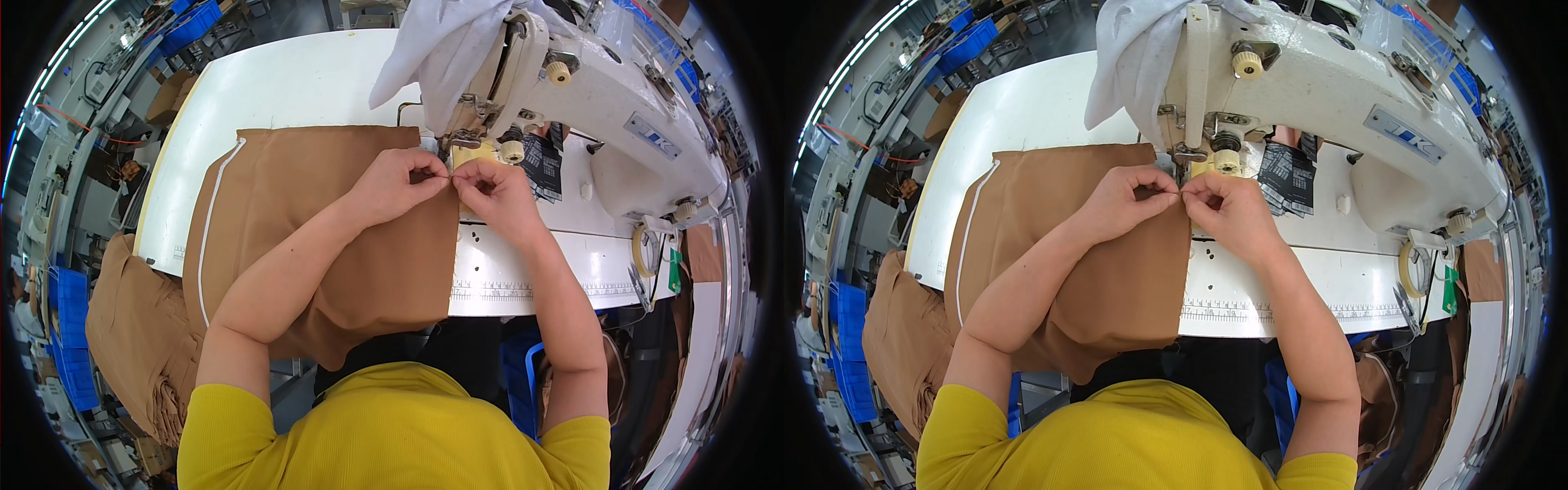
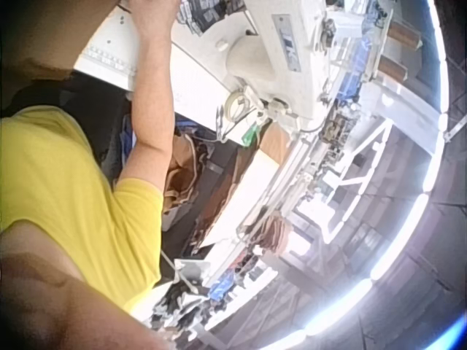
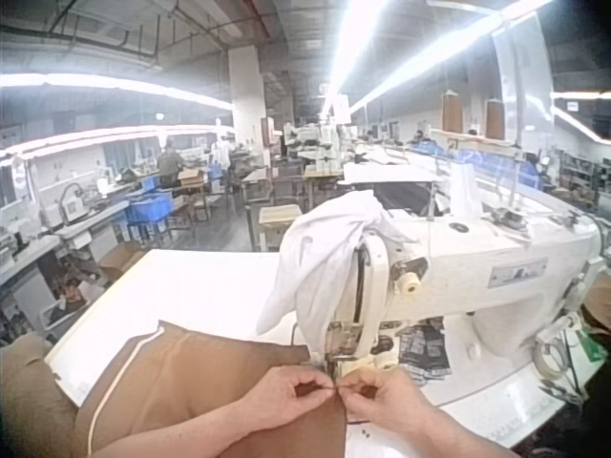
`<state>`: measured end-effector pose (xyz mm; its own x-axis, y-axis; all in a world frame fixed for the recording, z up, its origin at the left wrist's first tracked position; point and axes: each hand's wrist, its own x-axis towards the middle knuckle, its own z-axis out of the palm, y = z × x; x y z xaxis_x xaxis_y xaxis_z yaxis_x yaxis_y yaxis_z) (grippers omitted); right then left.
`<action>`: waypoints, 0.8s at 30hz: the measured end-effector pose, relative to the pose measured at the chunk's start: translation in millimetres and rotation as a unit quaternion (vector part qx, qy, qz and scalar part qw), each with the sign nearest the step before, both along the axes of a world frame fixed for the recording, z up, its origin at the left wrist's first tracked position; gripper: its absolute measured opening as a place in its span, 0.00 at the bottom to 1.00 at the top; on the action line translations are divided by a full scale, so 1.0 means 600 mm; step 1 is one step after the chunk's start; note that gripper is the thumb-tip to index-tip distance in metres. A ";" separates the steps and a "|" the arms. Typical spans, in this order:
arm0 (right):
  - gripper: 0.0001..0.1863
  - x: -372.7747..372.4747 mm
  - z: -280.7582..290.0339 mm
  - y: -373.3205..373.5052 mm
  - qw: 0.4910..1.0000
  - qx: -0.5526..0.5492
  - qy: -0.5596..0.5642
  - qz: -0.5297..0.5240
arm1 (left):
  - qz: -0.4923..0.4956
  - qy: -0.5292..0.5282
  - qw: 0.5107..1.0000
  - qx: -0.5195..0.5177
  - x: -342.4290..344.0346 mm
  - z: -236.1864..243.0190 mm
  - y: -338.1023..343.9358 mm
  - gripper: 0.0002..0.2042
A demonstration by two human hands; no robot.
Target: The person sews a piece of brown material using an industrial sewing machine.
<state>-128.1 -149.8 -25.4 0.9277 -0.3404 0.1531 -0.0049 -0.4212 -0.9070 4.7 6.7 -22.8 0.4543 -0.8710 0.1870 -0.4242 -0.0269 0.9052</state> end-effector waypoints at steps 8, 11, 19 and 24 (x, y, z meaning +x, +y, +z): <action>0.09 -0.001 0.018 0.021 1.000 0.021 0.007 0.006 | -0.003 0.043 0.999 -0.033 0.008 -0.007 0.002 0.06; 0.14 0.002 0.016 0.029 0.997 -0.064 0.029 0.025 | -0.019 0.057 0.998 -0.023 0.025 0.001 0.003 0.06; 0.23 -0.007 0.007 0.025 0.987 -0.011 -0.010 0.163 | -0.059 0.166 0.984 -0.013 0.047 0.023 0.008 0.07; 0.24 -0.006 0.018 -0.005 0.999 0.013 0.014 0.048 | -0.080 0.183 0.980 0.009 0.050 0.016 0.005 0.07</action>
